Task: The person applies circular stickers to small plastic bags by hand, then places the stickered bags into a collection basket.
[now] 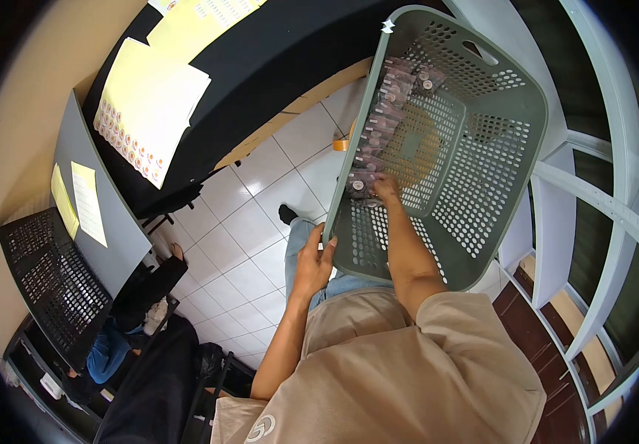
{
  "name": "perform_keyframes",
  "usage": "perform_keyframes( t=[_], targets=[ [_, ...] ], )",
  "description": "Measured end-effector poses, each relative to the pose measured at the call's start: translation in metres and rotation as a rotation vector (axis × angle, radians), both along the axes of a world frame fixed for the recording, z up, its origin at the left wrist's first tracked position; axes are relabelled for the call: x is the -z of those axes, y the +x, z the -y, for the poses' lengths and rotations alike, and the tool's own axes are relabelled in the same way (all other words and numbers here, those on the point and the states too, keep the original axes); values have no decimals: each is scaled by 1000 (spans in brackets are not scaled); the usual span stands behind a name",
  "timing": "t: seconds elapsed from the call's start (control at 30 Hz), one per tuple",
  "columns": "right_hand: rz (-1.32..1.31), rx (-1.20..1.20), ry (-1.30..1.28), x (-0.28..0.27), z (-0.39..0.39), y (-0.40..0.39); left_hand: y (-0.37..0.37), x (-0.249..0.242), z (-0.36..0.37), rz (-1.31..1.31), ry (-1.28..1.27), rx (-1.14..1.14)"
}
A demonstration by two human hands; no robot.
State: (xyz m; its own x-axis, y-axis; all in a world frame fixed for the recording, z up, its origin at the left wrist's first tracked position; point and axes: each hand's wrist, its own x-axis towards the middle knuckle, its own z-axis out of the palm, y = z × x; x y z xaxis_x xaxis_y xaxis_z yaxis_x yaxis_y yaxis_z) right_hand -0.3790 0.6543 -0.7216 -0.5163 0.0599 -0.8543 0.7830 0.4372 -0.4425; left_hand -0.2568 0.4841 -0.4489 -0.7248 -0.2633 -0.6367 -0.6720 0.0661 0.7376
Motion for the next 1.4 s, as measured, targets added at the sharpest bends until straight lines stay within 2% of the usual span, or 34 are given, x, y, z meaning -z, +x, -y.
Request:
perform_keyframes(
  t=[0.03,0.1,0.13,0.2,0.23,0.3,0.33,0.4,0.43,0.5,0.53,0.6,0.67,0.73,0.77,0.83,0.9,0.93,0.97,1.0,1.07,1.1,1.17,1.23,1.3,1.33,1.37,1.4],
  targets=[
    [0,0,-1,-8,3,-5,-1,0,0,5,-4,-1],
    [-356,-403,272,-24,12,-15,-1,0,0,3,2,-4],
    [-352,-404,270,-29,18,-21,0,1,0,2,10,-7],
    [-309,-642,438,-30,29,-35,2,2,0,4,11,-9],
    [-309,-643,437,-27,32,-40,0,1,0,2,12,-11],
    [-422,-914,388,-22,36,-49,-3,-2,1,45,27,-7],
    [-419,-914,389,-10,35,-49,-3,-4,1,91,45,0],
    [-491,-663,1,19,30,-47,-4,-4,1,85,35,7],
    [-490,-663,1,15,26,-46,-3,-5,2,81,22,13],
    [-541,-282,-79,-5,17,-48,1,1,2,59,26,-1],
    [-544,-288,-80,-17,12,-45,3,2,1,37,32,-15],
    [-408,-119,342,-37,0,-32,-2,-5,2,63,39,-17],
    [-314,-294,563,-18,-20,-3,-2,-7,2,89,46,-19],
    [-130,-300,369,32,-38,31,1,-2,3,14,9,5],
    [-141,-309,359,15,-31,33,2,-3,3,6,-2,-6],
    [139,202,-99,-13,-13,34,4,-6,8,50,51,-12],
    [198,157,-184,16,-9,34,11,-11,17,38,42,-37],
    [261,132,-245,9,-1,31,15,-12,21,34,55,-42],
    [249,62,-133,1,6,31,21,-10,28,30,79,-29],
    [236,46,-142,-8,12,30,25,-9,34,15,69,-43],
    [71,-226,58,-6,10,27,36,-12,43,-4,38,-128],
    [63,-594,172,70,-17,28,43,-15,50,-11,30,-144],
    [49,-803,485,8,5,9,56,-24,67,11,-1,-212],
    [-141,-743,456,45,-13,5,72,-34,85,-11,-37,-277],
    [-50,-303,258,34,-14,-12,91,-44,101,-33,-63,-338],
    [-358,-297,260,11,-12,-19,98,-50,109,-52,-90,-395],
    [-452,-118,117,41,-25,-29,106,-57,116,-73,-95,-434],
    [-357,-149,286,22,-26,-56,113,-63,123,-97,-96,-465]
  ],
)
